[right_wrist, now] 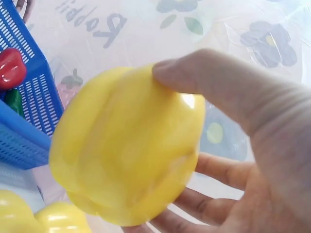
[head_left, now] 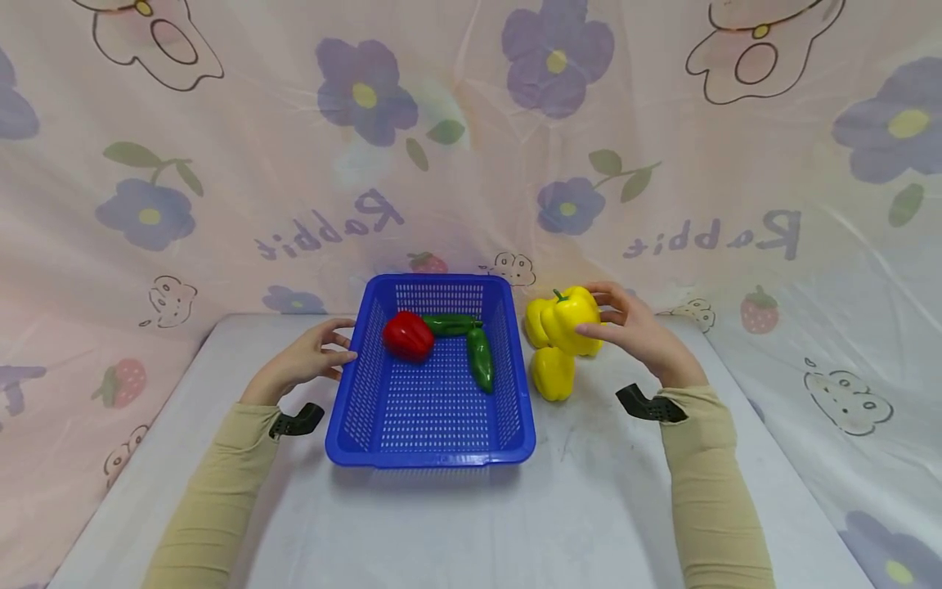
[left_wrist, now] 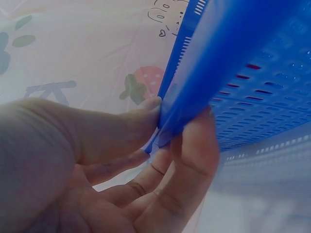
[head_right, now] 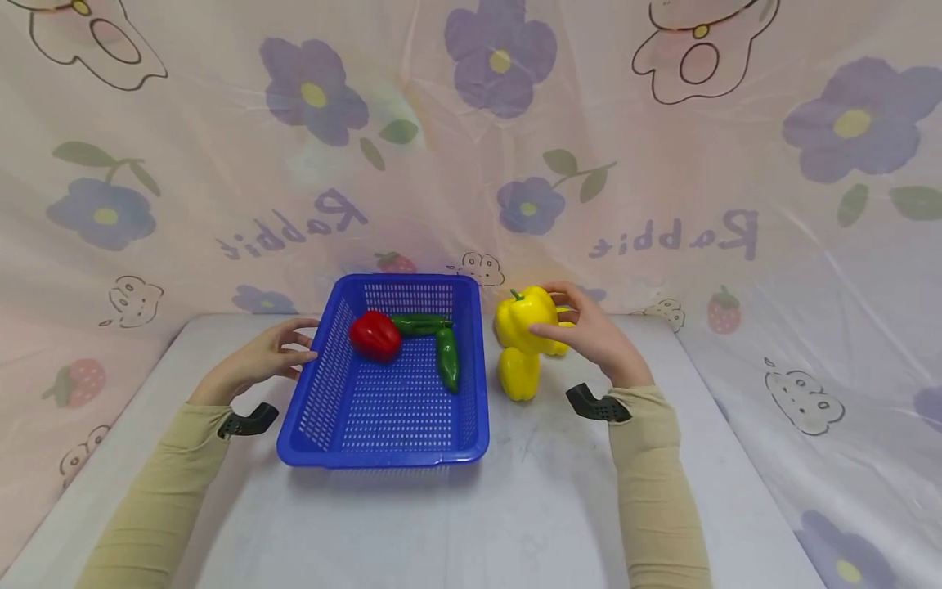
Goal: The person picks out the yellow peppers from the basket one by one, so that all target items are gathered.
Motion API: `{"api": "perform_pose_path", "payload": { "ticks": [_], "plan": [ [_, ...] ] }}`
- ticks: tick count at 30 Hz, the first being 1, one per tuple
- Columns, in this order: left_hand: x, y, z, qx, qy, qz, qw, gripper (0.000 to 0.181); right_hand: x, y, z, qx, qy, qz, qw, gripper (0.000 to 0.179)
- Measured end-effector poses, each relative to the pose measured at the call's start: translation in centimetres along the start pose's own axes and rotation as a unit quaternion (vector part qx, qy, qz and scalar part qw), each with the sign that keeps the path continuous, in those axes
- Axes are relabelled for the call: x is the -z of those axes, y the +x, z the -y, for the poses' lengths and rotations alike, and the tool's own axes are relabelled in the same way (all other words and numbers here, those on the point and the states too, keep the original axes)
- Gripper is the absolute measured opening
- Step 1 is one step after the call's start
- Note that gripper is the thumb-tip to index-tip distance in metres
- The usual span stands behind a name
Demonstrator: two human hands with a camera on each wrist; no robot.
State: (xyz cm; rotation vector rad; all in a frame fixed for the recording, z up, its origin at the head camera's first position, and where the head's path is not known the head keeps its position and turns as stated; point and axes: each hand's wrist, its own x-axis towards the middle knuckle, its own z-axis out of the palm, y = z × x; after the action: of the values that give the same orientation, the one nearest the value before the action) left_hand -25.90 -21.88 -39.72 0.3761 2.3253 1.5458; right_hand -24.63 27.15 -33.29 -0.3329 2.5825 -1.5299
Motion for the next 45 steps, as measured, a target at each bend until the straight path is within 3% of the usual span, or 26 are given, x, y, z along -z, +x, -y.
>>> {"api": "perform_pose_path", "payload": {
  "ticks": [11, 22, 45],
  "plan": [
    [0.1, 0.2, 0.3, 0.0, 0.004, -0.002, 1.0, 0.062, 1.0, -1.3, -1.9, -0.015, 0.039, -0.015, 0.999, 0.066],
    [0.0, 0.0, 0.1, 0.002, 0.003, -0.007, 1.0, 0.064, 1.7, -2.2, -4.0, -0.072, 0.063, -0.033, 0.9948, 0.08],
    [0.0, 0.1, 0.4, 0.003, 0.008, -0.018, 0.9998, 0.062, 1.4, -3.4, -9.9, -0.15, 0.086, -0.012, 0.985, 0.088]
  ]
}}
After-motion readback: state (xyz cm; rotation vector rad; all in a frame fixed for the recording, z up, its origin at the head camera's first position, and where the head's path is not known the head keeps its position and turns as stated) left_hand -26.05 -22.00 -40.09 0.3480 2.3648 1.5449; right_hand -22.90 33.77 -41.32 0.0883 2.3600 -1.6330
